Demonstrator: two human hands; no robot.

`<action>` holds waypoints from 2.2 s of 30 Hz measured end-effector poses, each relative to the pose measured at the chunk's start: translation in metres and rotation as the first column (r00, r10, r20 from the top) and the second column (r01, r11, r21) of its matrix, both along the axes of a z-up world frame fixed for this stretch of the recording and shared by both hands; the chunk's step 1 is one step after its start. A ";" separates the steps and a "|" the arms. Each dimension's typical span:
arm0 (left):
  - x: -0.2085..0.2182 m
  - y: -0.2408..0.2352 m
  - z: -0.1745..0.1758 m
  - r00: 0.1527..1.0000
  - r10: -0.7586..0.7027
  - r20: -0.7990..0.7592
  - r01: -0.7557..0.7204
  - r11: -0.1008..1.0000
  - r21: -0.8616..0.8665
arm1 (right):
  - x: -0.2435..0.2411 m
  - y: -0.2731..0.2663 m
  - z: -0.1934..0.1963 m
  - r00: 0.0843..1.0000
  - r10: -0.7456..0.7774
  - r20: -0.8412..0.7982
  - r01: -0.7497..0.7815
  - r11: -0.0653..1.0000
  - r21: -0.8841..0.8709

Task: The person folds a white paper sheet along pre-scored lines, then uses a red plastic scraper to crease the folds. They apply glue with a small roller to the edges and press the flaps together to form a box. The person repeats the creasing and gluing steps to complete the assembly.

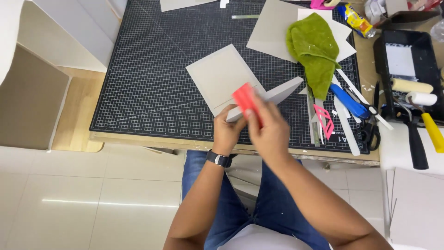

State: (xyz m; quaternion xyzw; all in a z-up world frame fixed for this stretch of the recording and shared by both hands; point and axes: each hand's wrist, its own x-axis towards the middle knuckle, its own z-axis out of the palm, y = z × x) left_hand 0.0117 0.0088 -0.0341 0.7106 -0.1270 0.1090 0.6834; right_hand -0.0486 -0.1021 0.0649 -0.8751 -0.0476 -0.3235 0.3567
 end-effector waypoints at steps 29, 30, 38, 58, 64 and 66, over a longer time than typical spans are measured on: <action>-0.007 0.052 0.003 0.965 -0.016 -0.262 0.024 0.999 0.030 | 0.019 -0.246 -0.116 0.854 -0.518 -0.050 0.457 0.792 -0.406; -0.004 0.057 -0.005 0.959 -0.006 -0.282 0.017 0.999 0.039 | 0.017 -0.270 -0.147 0.766 -0.606 -0.214 0.478 0.759 -0.442; -0.017 0.057 0.061 0.998 0.001 -0.064 -0.013 0.981 -0.191 | 0.000 -0.170 -0.109 0.993 -0.122 -0.003 0.122 0.992 0.030; -0.014 -0.022 0.095 0.657 -0.079 0.749 -0.407 0.800 0.442 | 0.000 -0.082 -0.086 0.969 0.207 0.137 -0.247 0.748 0.616; -0.015 -0.027 0.114 0.798 -0.106 0.594 -0.271 0.817 0.509 | -0.003 -0.085 -0.075 0.973 0.195 0.125 -0.230 0.757 0.611; -0.015 -0.027 0.111 0.860 -0.129 0.494 -0.202 0.803 0.561 | -0.004 -0.087 -0.074 0.970 0.212 0.122 -0.242 0.760 0.603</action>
